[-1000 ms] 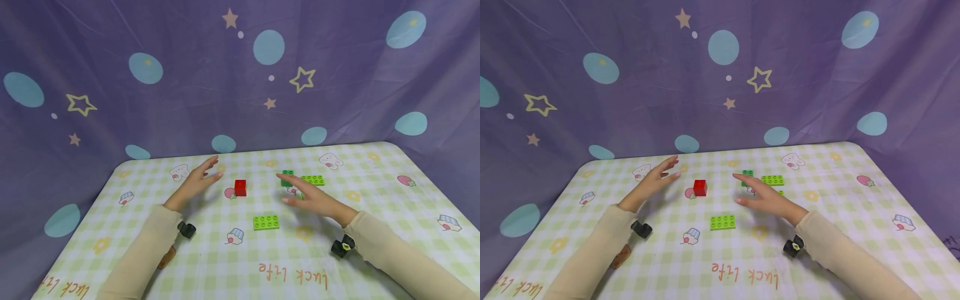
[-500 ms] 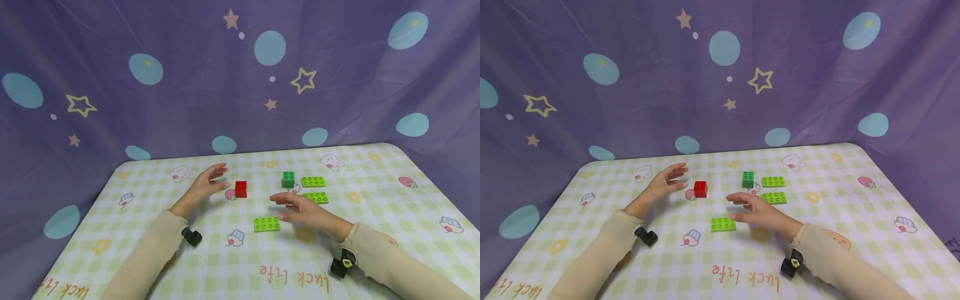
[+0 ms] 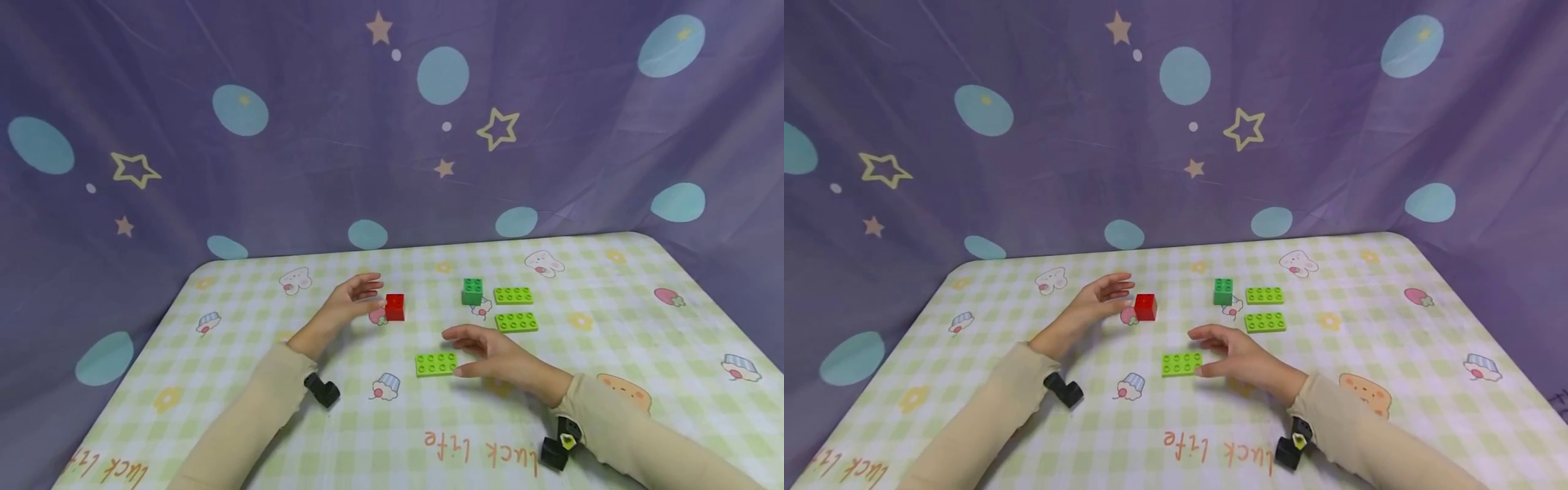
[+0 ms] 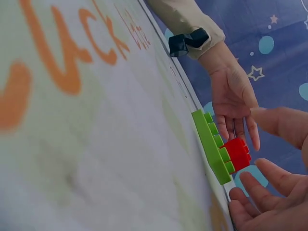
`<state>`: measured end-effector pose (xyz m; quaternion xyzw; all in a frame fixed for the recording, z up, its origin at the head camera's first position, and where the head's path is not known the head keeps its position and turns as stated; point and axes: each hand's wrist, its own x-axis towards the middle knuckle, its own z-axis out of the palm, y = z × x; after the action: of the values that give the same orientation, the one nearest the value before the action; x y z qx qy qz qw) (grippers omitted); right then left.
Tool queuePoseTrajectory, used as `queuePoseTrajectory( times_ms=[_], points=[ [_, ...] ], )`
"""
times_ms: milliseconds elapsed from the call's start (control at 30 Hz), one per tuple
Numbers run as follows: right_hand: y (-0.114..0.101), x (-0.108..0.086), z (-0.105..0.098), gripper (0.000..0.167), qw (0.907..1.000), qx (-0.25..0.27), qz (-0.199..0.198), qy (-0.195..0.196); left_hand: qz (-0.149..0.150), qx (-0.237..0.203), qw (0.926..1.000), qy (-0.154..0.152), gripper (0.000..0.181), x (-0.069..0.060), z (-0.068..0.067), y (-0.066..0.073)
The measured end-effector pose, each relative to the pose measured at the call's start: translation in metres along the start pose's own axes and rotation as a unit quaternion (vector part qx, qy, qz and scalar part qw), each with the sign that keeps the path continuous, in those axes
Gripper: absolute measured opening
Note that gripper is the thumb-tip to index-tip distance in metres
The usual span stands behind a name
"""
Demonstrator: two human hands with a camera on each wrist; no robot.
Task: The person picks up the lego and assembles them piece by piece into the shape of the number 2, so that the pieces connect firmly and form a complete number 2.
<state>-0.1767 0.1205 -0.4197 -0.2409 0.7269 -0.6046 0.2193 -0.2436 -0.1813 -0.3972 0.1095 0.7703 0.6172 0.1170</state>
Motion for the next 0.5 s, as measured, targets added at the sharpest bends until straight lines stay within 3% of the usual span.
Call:
queuePoseTrajectory(
  times_ms=[100,500],
  points=[
    [0.002,0.0,0.0,0.057,0.9999,-0.007,0.004,0.008,-0.018,-0.012,0.9998,0.002,0.061,0.0,0.003,-0.003],
    [0.007,0.0,0.0,0.054,0.9994,-0.022,0.006,0.025,-0.036,-0.058,0.9976,0.015,0.059,0.004,0.012,-0.008]
  ],
)
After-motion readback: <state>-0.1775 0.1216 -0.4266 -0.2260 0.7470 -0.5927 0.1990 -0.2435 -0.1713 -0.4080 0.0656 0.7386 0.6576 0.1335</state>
